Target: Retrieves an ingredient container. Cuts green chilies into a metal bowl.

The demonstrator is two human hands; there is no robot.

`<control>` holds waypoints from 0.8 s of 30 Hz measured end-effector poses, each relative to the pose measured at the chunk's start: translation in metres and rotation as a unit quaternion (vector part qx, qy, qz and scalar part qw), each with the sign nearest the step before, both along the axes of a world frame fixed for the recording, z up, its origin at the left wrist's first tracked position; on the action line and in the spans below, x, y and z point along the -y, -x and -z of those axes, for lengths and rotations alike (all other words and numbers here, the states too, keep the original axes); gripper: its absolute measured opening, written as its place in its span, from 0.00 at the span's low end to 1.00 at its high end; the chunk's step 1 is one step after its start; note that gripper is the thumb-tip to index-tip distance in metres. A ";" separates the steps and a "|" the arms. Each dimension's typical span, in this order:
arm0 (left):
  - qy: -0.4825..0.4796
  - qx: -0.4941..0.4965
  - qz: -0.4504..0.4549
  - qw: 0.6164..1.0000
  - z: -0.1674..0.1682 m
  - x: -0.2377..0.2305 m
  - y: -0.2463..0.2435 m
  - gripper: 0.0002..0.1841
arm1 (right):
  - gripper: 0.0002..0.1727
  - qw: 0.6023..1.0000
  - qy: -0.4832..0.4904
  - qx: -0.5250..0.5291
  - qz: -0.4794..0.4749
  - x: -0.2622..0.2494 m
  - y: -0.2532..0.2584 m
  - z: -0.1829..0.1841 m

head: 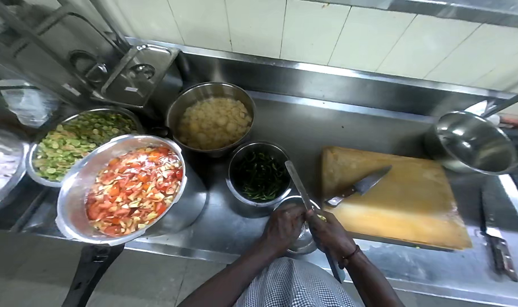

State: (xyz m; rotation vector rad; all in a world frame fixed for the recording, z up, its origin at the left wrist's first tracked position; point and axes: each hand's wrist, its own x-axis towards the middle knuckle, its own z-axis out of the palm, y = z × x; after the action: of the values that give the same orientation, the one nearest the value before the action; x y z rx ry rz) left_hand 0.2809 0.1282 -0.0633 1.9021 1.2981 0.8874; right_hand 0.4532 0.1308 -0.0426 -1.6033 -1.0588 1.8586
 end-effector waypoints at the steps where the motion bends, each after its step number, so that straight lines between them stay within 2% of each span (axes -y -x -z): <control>1: 0.010 -0.007 -0.003 1.000 -0.001 0.000 0.000 0.11 | 0.21 1.000 0.002 -0.001 -0.003 0.000 0.000 0.000; 6: 0.095 -0.092 -0.051 0.990 -0.006 -0.012 0.018 0.11 | 0.22 0.999 0.012 -0.026 -0.045 0.004 0.001 -0.015; 8: 0.098 -0.137 -0.021 0.986 -0.007 -0.017 0.026 0.11 | 0.18 0.995 -0.055 0.044 -0.075 0.004 0.000 -0.011; 12: 0.040 -0.186 0.018 0.982 0.005 -0.020 0.033 0.14 | 0.33 0.946 -0.162 0.243 -0.137 0.001 -0.002 -0.004; 14: 0.032 -0.171 0.002 0.985 0.006 -0.024 0.038 0.14 | 0.38 0.929 -0.181 0.291 -0.141 0.000 -0.002 -0.003; 16: 0.034 -0.179 -0.043 0.982 0.005 -0.032 0.045 0.13 | 0.38 0.916 -0.186 0.323 -0.147 0.000 -0.003 -0.007; 18: 0.092 -0.239 -0.090 0.962 -0.007 -0.046 0.053 0.13 | 0.33 0.911 -0.184 0.341 -0.143 0.000 -0.004 -0.007; 20: 0.157 -0.322 -0.116 0.926 -0.010 -0.063 0.061 0.14 | 0.30 0.911 -0.183 0.344 -0.137 0.000 -0.006 -0.007; 22: 0.210 -0.379 -0.112 0.894 -0.004 -0.075 0.068 0.14 | 0.27 0.914 -0.177 0.339 -0.133 -0.001 -0.005 -0.007; 24: 0.233 -0.400 -0.103 0.880 0.007 -0.081 0.071 0.14 | 0.26 0.917 -0.178 0.331 -0.131 0.000 -0.005 -0.006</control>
State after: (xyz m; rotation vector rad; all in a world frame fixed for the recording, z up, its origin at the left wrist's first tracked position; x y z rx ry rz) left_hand 0.2101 0.2089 -0.0707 1.7866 1.9934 -0.2028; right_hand 0.4579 0.1309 -0.0368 -1.9709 -1.8530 1.1492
